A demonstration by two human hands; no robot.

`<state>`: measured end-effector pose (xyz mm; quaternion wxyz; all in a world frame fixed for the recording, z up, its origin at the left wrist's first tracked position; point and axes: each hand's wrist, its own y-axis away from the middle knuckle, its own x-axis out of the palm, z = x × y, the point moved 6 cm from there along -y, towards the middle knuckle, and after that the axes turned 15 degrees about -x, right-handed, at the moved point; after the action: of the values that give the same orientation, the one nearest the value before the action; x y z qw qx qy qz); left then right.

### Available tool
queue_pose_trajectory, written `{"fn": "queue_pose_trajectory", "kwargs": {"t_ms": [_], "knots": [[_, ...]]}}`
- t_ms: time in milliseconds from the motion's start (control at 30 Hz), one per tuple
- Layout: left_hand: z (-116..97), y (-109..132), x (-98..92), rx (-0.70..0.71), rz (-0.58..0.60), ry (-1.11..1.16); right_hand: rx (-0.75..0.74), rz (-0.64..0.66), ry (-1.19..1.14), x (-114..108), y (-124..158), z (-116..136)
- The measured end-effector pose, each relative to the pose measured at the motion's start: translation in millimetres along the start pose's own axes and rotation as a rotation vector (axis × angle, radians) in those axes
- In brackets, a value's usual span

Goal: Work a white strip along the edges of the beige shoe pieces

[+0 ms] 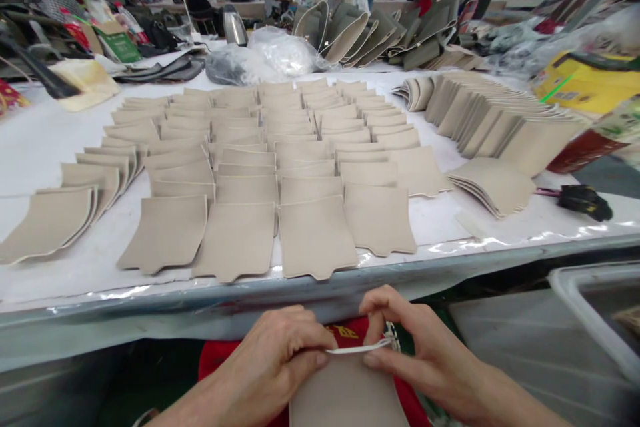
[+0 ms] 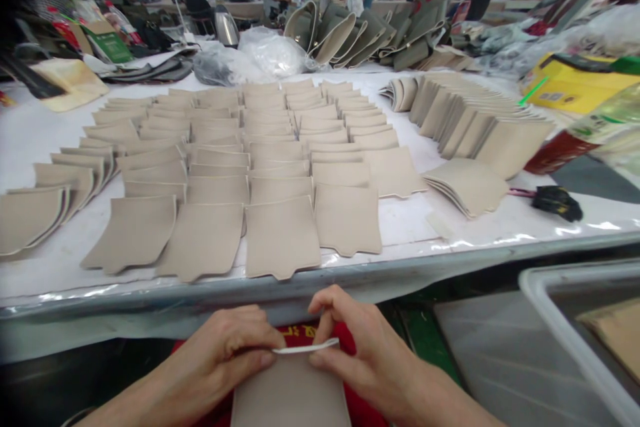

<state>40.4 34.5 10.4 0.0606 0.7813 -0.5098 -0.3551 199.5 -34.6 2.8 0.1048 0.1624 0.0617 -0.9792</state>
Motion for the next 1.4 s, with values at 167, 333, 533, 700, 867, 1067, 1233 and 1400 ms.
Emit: {"fn": "queue_pose_trajectory", "kwargs": {"t_ms": [167, 333, 533, 700, 867, 1067, 1233, 1400], "knots": [[3.4, -0.5, -1.9, -0.031, -0.023, 0.000, 0.006, -0.016, -0.012, -3.4, 4.7, -4.5], [-9.9, -8.2, 7.1, 0.004, -0.067, -0.139, -0.036, -0.033, -0.057, 0.2, -1.5, 1.8], [-24.8, -19.8, 16.5, 0.077, -0.059, -0.089, 0.003, -0.069, -0.087, -8.4, 1.8, 2.8], [-22.9, -19.8, 11.8, 0.033, -0.061, -0.018, 0.024, -0.130, -0.177, -8.4, 10.9, -12.2], [-24.8, -22.7, 11.4, -0.023, -0.017, -0.034, -0.013, -0.151, -0.191, -5.1, 8.8, -9.6], [-24.4, -25.2, 17.4, -0.034, -0.064, -0.062, -0.014, -0.119, -0.106, -5.5, 8.9, -2.4], [-24.5, -24.8, 16.0, -0.041, -0.102, 0.021, 0.029, -0.112, -0.098, -0.7, 7.8, -3.8], [-21.1, -25.3, 15.1, -0.117, -0.063, 0.119, -0.052, -0.133, -0.138, 2.5, 5.8, -0.4]]}}
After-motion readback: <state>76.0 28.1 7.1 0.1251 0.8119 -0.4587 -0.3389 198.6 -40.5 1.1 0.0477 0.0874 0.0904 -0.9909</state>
